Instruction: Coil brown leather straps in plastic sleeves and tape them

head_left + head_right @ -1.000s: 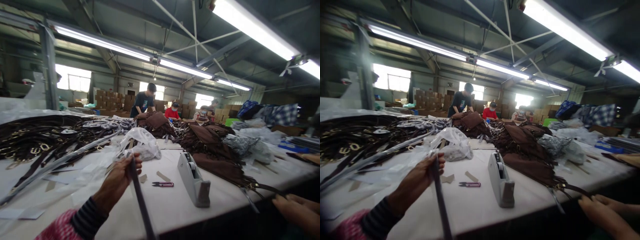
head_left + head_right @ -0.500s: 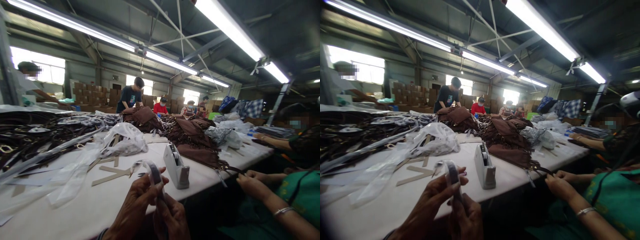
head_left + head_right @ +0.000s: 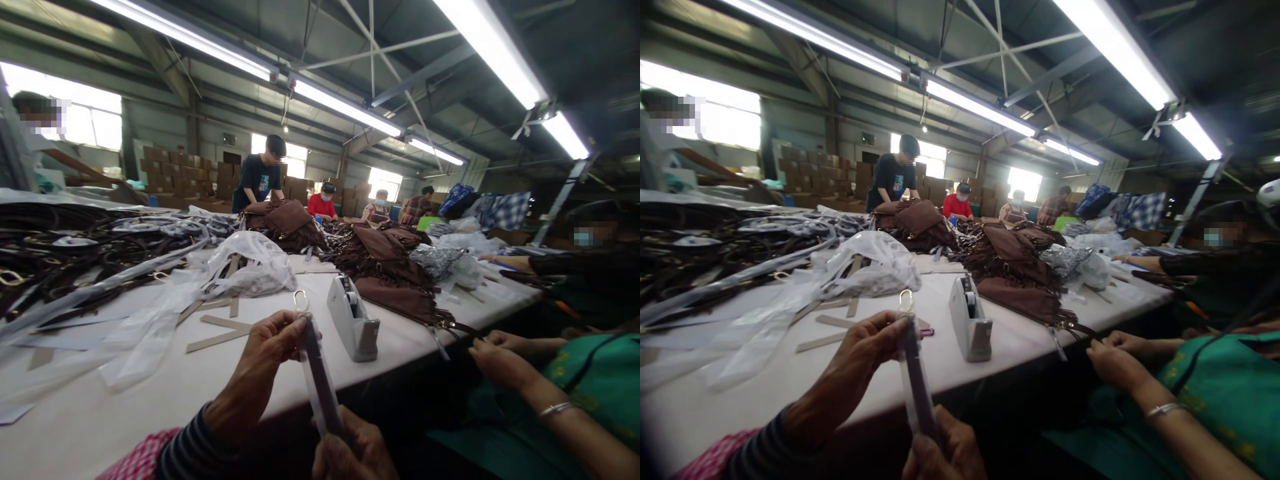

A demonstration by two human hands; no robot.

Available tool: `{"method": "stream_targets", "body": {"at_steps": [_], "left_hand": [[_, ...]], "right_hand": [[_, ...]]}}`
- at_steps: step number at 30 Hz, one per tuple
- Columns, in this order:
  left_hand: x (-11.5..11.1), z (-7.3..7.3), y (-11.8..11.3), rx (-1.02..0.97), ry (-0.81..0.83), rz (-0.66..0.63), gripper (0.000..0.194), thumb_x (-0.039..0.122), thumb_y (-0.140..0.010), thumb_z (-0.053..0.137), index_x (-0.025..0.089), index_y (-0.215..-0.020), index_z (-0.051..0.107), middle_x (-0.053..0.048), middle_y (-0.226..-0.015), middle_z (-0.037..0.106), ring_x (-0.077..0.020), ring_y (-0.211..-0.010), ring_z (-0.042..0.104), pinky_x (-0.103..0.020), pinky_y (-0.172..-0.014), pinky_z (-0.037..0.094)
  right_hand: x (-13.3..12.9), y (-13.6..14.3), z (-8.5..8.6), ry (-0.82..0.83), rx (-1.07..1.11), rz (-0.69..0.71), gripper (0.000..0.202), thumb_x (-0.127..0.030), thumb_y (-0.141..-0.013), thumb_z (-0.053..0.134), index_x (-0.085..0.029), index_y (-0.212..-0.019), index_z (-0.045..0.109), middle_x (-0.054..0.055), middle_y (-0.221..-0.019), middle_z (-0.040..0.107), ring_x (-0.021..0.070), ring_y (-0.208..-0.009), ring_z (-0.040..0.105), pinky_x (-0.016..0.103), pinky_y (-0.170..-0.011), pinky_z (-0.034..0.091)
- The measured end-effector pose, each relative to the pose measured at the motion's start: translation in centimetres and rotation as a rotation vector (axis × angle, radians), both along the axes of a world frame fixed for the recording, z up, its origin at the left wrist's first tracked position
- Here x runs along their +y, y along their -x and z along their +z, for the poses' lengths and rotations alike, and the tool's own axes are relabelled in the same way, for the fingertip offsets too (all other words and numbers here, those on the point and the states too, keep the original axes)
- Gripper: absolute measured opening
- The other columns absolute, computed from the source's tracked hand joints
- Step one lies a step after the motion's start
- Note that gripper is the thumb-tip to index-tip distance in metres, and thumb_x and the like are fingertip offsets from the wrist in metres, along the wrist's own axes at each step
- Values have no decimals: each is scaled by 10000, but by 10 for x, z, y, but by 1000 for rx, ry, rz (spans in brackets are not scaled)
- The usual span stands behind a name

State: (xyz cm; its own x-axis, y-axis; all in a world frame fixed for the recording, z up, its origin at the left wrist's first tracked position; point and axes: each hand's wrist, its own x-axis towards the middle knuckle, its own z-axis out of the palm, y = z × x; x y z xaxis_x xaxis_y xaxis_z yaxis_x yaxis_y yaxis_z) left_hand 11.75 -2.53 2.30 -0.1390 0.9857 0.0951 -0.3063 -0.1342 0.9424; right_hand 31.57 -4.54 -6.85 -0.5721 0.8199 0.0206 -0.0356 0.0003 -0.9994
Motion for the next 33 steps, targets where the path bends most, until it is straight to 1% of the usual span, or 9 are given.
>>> {"method": "stream_targets", "body": {"at_steps": [2, 5, 13, 18, 22, 26, 28, 30, 33], "left_hand": [[-4, -1, -7, 8, -20, -22, 333, 485, -820, 814, 170, -881, 725, -111, -938, 801, -210, -780, 704, -283, -691, 525], [-9, 2, -13, 56, -56, -77, 285, 452, -867, 777, 173, -888, 720, -83, -936, 776, -199, -812, 672, -282, -709, 527], [-6, 11, 6, 119, -69, -201, 219, 362, -858, 787, 156, -916, 739, -62, -917, 735, -143, -753, 614, -206, -601, 472], [-4, 39, 34, 333, -4, -313, 421, 455, -858, 783, 171, -1155, 694, -60, -857, 731, -151, -619, 645, -217, -508, 414], [5, 60, 46, 629, 18, -505, 351, 472, -838, 775, 143, -961, 772, -35, -742, 684, -142, -596, 607, -214, -513, 412], [13, 60, 49, 808, -9, -670, 352, 501, -891, 705, 156, -850, 767, -4, -655, 614, -128, -580, 532, -209, -521, 426], [13, 57, 52, 840, -19, -688, 370, 511, -909, 683, 157, -821, 747, -9, -665, 627, -126, -585, 532, -206, -528, 429], [11, 54, 57, 834, 2, -716, 370, 506, -910, 687, 153, -810, 735, -26, -699, 666, -125, -600, 550, -203, -549, 436], [5, 51, 67, 766, 102, -737, 376, 509, -884, 720, 145, -793, 716, -42, -688, 698, -108, -541, 538, -190, -485, 368]], "right_hand": [[4, 6, 20, -22, 54, 3, 626, -763, -872, 603, -143, -950, 651, 28, -651, 643, 93, -460, 506, 210, -455, 343], [12, 11, 44, -53, 71, -78, 556, -681, -925, 611, -127, -950, 658, 26, -640, 653, 82, -435, 511, 198, -442, 349], [30, 3, 60, -196, -21, -134, 481, -601, -956, 623, -150, -790, 619, -92, -486, 358, 55, -432, 280, 221, -426, 177], [42, -11, 82, -217, -127, -34, 452, -524, -949, 665, -189, -696, 497, -85, -554, 327, 63, -491, 278, 236, -451, 187], [51, -14, 96, -248, -214, 81, 443, -481, -956, 659, -193, -679, 470, -78, -565, 356, 66, -505, 278, 239, -459, 188], [56, -13, 107, -296, -292, 139, 431, -467, -953, 663, -181, -673, 502, -70, -576, 388, 67, -515, 302, 239, -466, 197], [56, -13, 109, -312, -305, 169, 388, -469, -937, 690, -169, -716, 580, -64, -596, 434, 73, -530, 341, 232, -481, 229], [54, -15, 109, -316, -292, 201, 300, -451, -866, 788, -171, -890, 684, -58, -656, 510, 88, -577, 417, 222, -517, 295], [52, -15, 107, -397, -271, 168, 536, -356, -744, 912, -222, -1214, 691, -48, -784, 594, 126, -687, 526, 229, -607, 392]]}}
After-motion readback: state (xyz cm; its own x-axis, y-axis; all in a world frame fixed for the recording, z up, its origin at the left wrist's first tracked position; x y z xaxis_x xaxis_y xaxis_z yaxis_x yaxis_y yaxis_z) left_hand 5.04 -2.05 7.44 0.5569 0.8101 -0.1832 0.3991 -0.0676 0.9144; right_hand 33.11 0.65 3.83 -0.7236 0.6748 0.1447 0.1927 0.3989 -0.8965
